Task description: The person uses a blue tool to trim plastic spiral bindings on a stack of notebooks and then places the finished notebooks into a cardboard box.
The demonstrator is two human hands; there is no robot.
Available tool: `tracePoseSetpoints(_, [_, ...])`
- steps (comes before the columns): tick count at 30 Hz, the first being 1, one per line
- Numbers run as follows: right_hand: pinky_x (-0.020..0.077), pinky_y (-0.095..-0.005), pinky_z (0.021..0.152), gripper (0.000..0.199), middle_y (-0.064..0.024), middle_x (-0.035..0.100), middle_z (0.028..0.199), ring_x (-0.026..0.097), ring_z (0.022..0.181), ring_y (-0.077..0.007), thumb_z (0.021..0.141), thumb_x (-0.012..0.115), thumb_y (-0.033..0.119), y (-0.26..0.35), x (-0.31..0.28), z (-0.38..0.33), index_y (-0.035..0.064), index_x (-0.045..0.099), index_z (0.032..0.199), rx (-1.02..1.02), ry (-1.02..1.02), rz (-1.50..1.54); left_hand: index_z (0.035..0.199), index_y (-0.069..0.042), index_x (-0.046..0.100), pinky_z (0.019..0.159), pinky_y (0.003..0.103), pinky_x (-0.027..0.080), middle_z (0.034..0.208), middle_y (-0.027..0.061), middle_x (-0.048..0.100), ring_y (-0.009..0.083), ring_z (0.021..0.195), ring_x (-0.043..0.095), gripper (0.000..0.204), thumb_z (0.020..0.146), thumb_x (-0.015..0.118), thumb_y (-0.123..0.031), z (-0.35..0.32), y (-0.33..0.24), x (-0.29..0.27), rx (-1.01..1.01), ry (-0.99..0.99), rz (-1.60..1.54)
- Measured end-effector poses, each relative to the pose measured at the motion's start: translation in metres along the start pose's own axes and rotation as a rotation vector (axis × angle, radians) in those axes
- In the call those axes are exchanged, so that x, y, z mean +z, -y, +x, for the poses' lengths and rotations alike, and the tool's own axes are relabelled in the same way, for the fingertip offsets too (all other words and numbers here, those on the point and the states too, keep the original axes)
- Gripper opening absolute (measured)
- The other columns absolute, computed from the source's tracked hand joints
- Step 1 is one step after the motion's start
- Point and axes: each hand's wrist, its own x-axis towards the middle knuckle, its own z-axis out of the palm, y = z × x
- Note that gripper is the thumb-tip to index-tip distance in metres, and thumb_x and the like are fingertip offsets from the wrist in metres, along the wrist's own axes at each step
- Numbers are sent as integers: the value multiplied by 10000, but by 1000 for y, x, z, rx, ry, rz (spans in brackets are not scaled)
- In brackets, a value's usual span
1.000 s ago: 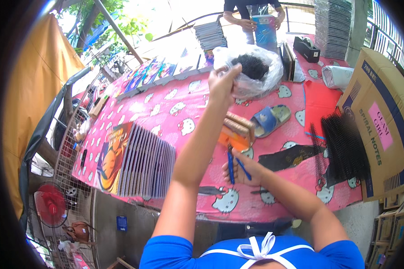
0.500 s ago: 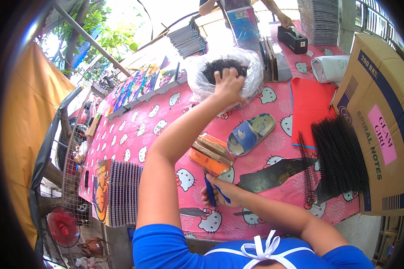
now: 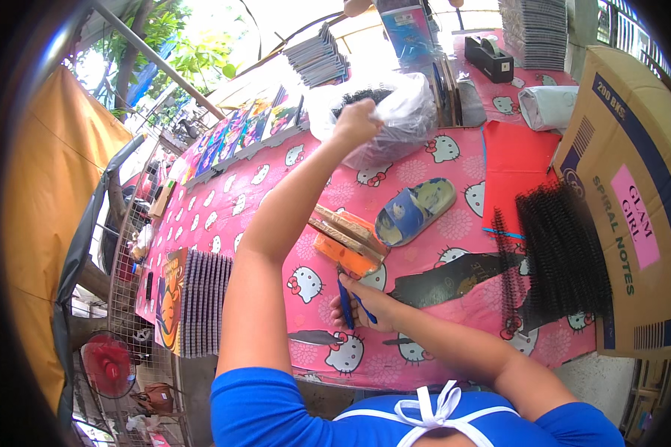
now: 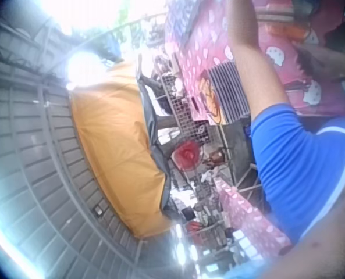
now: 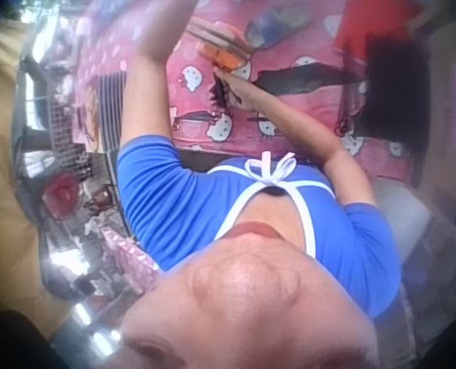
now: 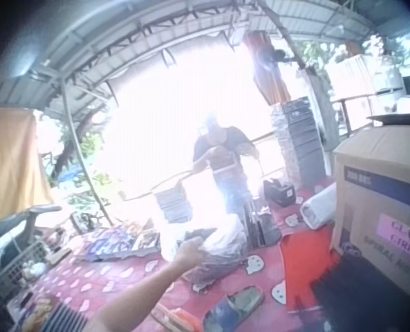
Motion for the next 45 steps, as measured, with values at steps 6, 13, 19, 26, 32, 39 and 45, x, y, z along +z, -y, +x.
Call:
tracePoseSetpoints(6, [506,-365,783,616,-130,611,901,616,830,-237,901,416,603,1,-3,-1,8,561,969,3,-5,-12,1087,-4,588,832,353,459,1023,173,634,256,983,606,566,666,793,-322,1,-9,-10,-98,60,-136])
tracePoseSetpoints(13, [506,-370,787,610,-120,610,892,615,811,-229,903,414,600,2,-6,2,12,559,977,-6,6,-16,1183,28,557,883,320,436,1109,172,611,252,1025,582,802,580,836,-420,21,-16,-21,-331,641,-85])
tracePoseSetpoints(19, [510,-367,780,602,-109,608,873,616,798,-223,902,422,597,-1,-1,2,16,560,972,-7,26,-15,1187,59,503,849,277,454,1085,146,612,191,933,624,508,760,711,-123,42,-24,-7,-185,509,-710])
tracePoseSetpoints(26, [519,-361,753,586,-103,605,856,615,772,-214,896,442,593,0,-6,2,22,557,959,-22,14,6,1287,-4,415,891,295,434,1217,182,542,211,1097,535,633,775,727,-208,63,-41,-13,-110,642,-579])
tracePoseSetpoints(32, [517,-358,734,569,-93,599,831,607,739,-209,890,465,587,-2,3,-1,27,543,944,-14,33,17,1327,-46,437,1024,356,334,1347,157,467,254,1194,478,811,834,417,-691,53,-1,-40,-204,549,-176])
tracePoseSetpoints(39, [504,-378,773,589,-126,596,883,606,810,-227,899,445,585,4,-1,-2,9,541,976,-4,-3,5,1150,-45,632,1048,395,317,1310,187,501,315,1234,449,925,799,234,-803,22,34,-54,-210,595,182])
tracePoseSetpoints(45, [503,-370,781,586,-119,605,883,611,811,-224,903,436,585,3,-4,1,16,550,980,10,1,2,1090,-35,663,955,397,408,1179,171,601,303,1027,598,855,805,329,-769,23,38,-72,-370,653,212])
